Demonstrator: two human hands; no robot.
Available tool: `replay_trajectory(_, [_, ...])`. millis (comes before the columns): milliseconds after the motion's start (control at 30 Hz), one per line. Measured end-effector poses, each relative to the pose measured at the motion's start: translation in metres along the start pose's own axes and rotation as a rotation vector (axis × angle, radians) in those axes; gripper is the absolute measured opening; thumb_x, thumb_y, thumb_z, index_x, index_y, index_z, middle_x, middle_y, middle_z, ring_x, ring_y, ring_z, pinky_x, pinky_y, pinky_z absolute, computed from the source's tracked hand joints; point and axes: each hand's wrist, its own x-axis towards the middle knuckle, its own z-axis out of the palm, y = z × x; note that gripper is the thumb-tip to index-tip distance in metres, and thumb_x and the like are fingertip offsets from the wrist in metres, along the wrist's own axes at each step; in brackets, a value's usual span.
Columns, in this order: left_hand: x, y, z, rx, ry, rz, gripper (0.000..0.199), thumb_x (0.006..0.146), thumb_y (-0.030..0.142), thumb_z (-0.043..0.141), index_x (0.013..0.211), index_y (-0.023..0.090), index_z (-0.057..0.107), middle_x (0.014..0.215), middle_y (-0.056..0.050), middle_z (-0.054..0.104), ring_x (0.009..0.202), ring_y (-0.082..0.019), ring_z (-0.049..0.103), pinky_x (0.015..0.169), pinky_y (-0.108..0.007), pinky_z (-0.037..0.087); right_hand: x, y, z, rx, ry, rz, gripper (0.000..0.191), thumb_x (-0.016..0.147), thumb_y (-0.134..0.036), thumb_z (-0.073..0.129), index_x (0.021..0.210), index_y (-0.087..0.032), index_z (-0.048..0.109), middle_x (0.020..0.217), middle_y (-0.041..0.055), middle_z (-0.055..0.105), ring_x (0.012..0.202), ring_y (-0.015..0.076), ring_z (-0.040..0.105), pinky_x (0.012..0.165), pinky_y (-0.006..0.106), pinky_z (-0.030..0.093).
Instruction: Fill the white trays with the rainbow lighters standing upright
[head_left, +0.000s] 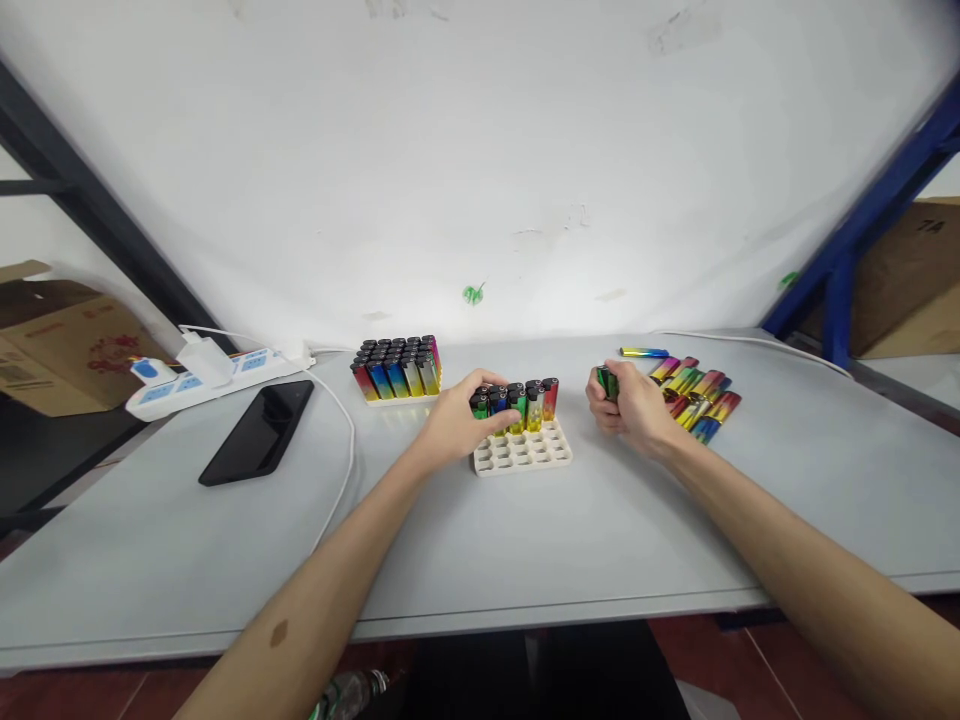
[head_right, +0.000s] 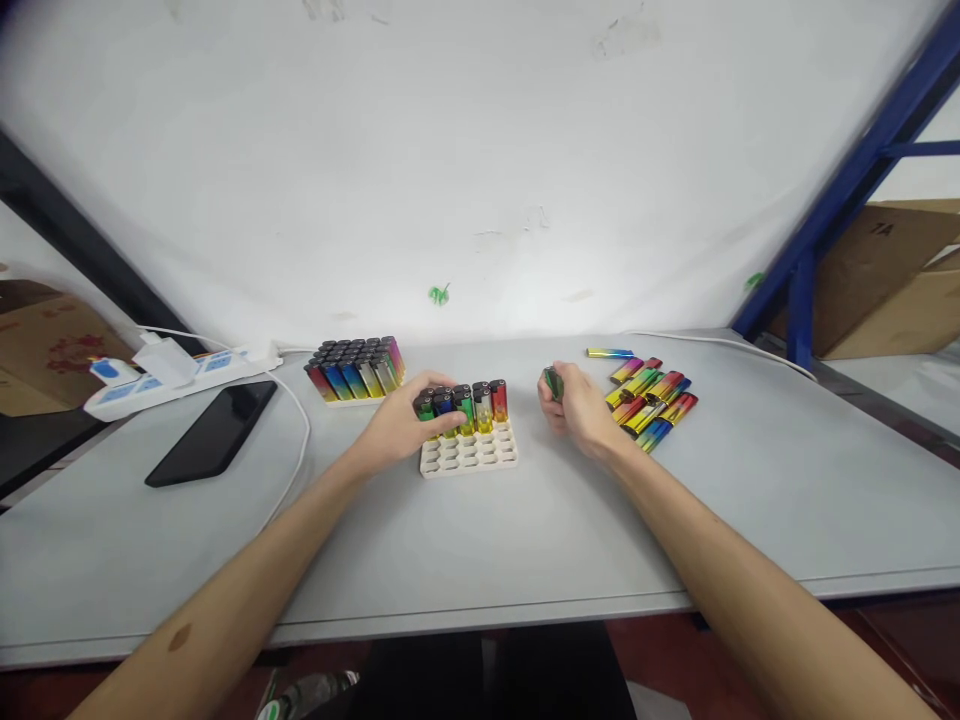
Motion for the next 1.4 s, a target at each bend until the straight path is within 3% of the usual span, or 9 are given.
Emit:
replay_trajectory(200, [0.0, 0.002, -0.001, 0.008, -0.003, -0.017, 0.041, 0.074, 0.047, 0.071, 0.108, 0.027, 0.06, 0.103, 0.002, 0.07, 0.093, -0.02, 0.064, 0.081, -0.03, 0.048, 0.002, 0.003, -0.001, -0.022, 0.036, -0.047, 0.044, 0.092, -0.055, 0.036, 0.066, -0.021, 0.047, 0.051, -0.0061, 0.028, 0.04, 0.0085, 0.02, 0.04, 0.024, 0.017])
replay_trajectory(300, [0.0, 0.001, -0.001, 0.003, 0.0, 0.001, 0.041, 0.074, 0.046, 0.071, 0.108, 0.027, 0.06, 0.105, 0.002, 0.069, 0.095, -0.02, 0.064, 0.084, -0.031, 0.048, 0.003, 0.006, -0.001, -0.079, 0.013, -0.116, 0.043, 0.092, -0.055, 0.036, 0.08, -0.02, 0.057, 0.061, -0.0028, 0.043, 0.045, 0.0104, 0.036, 0.043, 0.025, 0.029])
replay_trajectory(400, [0.0, 0.0, 0.0, 0.008, 0.001, -0.002, 0.041, 0.074, 0.046, 0.071, 0.108, 0.027, 0.06, 0.104, 0.002, 0.069, 0.094, -0.02, 0.064, 0.084, -0.031, 0.048, 0.001, 0.004, 0.0, -0.207, 0.006, -0.132, 0.034, 0.09, -0.052, 0.049, 0.085, -0.02, 0.059, 0.072, 0.0001, 0.054, 0.058, 0.0134, 0.051, 0.053, 0.027, 0.04])
replay_trajectory(600, [0.0, -0.001, 0.001, 0.008, 0.002, 0.013, 0.04, 0.075, 0.047, 0.071, 0.108, 0.027, 0.06, 0.105, 0.002, 0.069, 0.095, -0.02, 0.064, 0.086, -0.031, 0.048, -0.009, -0.006, -0.002, -0.495, 0.012, -0.31, 0.034, 0.086, -0.052, 0.06, 0.073, -0.02, 0.059, 0.069, -0.0014, 0.055, 0.065, 0.0123, 0.048, 0.066, 0.027, 0.04])
replay_trajectory(767, [0.0, 0.0, 0.001, 0.016, 0.009, 0.006, 0.04, 0.074, 0.046, 0.071, 0.108, 0.027, 0.059, 0.105, 0.002, 0.069, 0.094, -0.02, 0.063, 0.083, -0.031, 0.048, -0.009, -0.006, -0.001, -0.466, -0.046, -0.332, 0.033, 0.083, -0.053, 0.064, 0.082, -0.019, 0.062, 0.068, 0.0004, 0.06, 0.062, 0.0139, 0.054, 0.063, 0.03, 0.045])
replay_trajectory(1000, [-0.001, 0.001, 0.001, 0.024, 0.001, 0.003, 0.04, 0.075, 0.046, 0.07, 0.108, 0.027, 0.059, 0.103, 0.003, 0.069, 0.092, -0.019, 0.063, 0.08, -0.03, 0.047, -0.006, -0.001, 0.001, -0.364, -0.083, -0.376, 0.036, 0.075, -0.046, 0.076, 0.094, -0.019, 0.062, 0.085, 0.0029, 0.065, 0.073, 0.0163, 0.064, 0.062, 0.03, 0.053])
replay_trajectory(1267, [-0.001, 0.002, 0.0, 0.029, 0.001, 0.009, 0.039, 0.075, 0.045, 0.071, 0.108, 0.027, 0.059, 0.103, 0.003, 0.069, 0.093, -0.019, 0.063, 0.079, -0.029, 0.047, -0.009, 0.005, 0.005, -0.526, -0.088, -0.375, 0.038, 0.074, -0.049, 0.075, 0.094, -0.021, 0.057, 0.093, 0.0048, 0.067, 0.075, 0.018, 0.065, 0.062, 0.031, 0.052])
replay_trajectory(1400, [-0.002, 0.002, 0.0, 0.024, 0.002, 0.007, 0.039, 0.075, 0.044, 0.071, 0.108, 0.027, 0.059, 0.102, 0.004, 0.069, 0.092, -0.018, 0.063, 0.08, -0.028, 0.047, -0.008, 0.003, 0.0, -0.624, 0.023, -0.405, 0.035, 0.084, -0.056, 0.061, 0.092, -0.022, 0.057, 0.087, 0.0043, 0.068, 0.074, 0.0184, 0.065, 0.065, 0.032, 0.051])
